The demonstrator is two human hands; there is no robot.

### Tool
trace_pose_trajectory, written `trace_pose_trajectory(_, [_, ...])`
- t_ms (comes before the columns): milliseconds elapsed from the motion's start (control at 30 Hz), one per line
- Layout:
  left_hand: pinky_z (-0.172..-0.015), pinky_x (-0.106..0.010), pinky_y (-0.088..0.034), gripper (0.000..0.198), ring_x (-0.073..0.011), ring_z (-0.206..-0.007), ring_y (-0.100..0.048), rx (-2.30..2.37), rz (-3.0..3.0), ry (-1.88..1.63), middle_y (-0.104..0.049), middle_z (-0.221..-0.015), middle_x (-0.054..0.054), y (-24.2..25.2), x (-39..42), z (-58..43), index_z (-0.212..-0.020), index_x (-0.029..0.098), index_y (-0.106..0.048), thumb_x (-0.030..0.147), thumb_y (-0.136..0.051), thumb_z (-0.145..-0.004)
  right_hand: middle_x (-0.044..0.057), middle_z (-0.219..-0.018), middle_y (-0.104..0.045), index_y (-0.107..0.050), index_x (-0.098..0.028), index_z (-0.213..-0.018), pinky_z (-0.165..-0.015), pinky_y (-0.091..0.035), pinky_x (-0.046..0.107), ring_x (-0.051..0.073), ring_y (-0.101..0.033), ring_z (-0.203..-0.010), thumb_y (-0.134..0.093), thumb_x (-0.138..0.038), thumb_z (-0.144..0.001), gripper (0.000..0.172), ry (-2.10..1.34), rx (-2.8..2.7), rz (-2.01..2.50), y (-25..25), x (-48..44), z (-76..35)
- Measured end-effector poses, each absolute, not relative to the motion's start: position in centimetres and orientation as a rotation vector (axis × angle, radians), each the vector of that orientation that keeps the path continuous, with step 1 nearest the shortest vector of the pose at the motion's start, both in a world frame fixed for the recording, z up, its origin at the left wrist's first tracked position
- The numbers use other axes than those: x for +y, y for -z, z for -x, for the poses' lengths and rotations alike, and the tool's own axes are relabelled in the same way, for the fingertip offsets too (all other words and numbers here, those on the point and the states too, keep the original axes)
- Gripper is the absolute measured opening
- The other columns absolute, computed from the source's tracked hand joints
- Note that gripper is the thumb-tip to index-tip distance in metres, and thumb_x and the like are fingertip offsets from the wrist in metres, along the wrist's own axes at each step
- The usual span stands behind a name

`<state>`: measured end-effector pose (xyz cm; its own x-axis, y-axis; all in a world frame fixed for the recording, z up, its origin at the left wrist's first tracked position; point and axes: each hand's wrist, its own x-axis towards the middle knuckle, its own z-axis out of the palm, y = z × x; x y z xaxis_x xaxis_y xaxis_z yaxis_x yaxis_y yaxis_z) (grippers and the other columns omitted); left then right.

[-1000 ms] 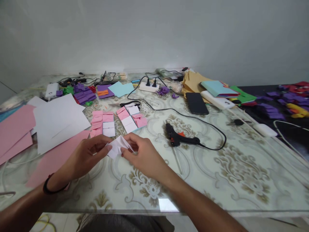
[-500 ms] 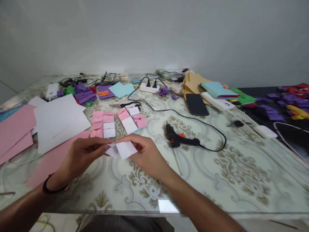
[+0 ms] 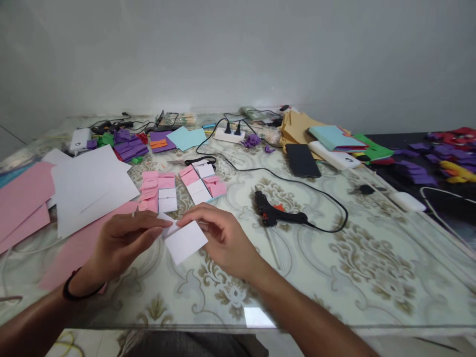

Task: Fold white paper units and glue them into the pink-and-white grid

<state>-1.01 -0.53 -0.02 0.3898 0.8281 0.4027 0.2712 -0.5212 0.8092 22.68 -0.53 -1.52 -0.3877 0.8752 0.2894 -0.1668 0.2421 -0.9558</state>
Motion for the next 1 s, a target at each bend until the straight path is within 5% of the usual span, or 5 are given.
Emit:
trace_pose_trajectory(167, [-0.059, -0.013, -0.054, 0.012, -0.0077, -0.062, -0.069, 1.147, -2.024, -1.122, -0.081, -0.078, 0.004, 0.3, -0.7, 1.0, -0.101, 0.024, -0.081, 0.016, -0.076, -0.092, 0.006, -0.115, -0.074, -0.078, -0.026, -0.112, -0.093, -0.052, 0.036, 0.023, -0.067, -0.108, -0.052, -0.027, -0.102, 0.028, -1.431, -1.475, 0.73, 1.8, -0.7, -23.1])
trace_pose_trajectory(267, [-0.061, -0.012, -0.055, 0.016, -0.0071, -0.063, -0.07, 1.162, -2.145, -1.133, -0.081, -0.081, 0.005, 0.6, -0.9, 0.7, -0.106, 0.025, -0.079, 0.016, -0.077, -0.092, 0.005, -0.099, -0.075, -0.075, -0.023, -0.104, -0.08, -0.053, 0.033, 0.021, -0.069, -0.091, -0.064, -0.034, -0.098, 0.017, -1.36, -1.493, 0.944, 1.8, -0.7, -22.5])
trace_pose_trajectory(600, [-0.069, -0.02, -0.055, 0.007, -0.0123, -0.077, -0.075, 1.054, -2.187, -0.924, -0.082, -0.089, 0.001, 1.2, -0.8, 0.2, -0.096, 0.021, -0.076, 0.016, -0.071, -0.096, 0.001, -0.08, -0.07, -0.069, -0.019, -0.08, -0.073, -0.048, 0.029, 0.016, -0.063, -0.076, -0.064, -0.011, -0.082, 0.01, -0.967, -1.816, 1.044, 1.5, -0.8, -21.4])
trace_pose_trajectory(867, [-0.077, -0.026, -0.056, 0.007, -0.0173, -0.09, -0.076, 1.12, -1.995, -0.98, -0.082, -0.101, -0.005, 1.2, -0.2, 0.6, -0.093, 0.022, -0.076, 0.022, -0.07, -0.096, -0.001, -0.079, -0.069, -0.067, -0.02, -0.083, -0.071, -0.05, 0.027, 0.015, -0.064, -0.074, -0.068, -0.02, -0.086, 0.004, -1.087, -1.727, 1.051, 1.9, 0.0, -22.0])
trace_pose_trajectory(1000, [-0.091, -0.033, -0.057, 0.016, -0.0236, -0.115, -0.071, 0.974, -1.747, -0.936, -0.073, -0.133, -0.012, 0.6, -0.2, 0.9, -0.109, 0.024, -0.068, 0.035, -0.071, -0.097, 0.0, -0.08, -0.071, -0.067, -0.02, -0.09, -0.071, -0.052, 0.027, 0.016, -0.066, -0.074, -0.071, -0.03, -0.09, 0.01, -1.143, -1.688, 1.045, 0.8, 0.2, -21.7])
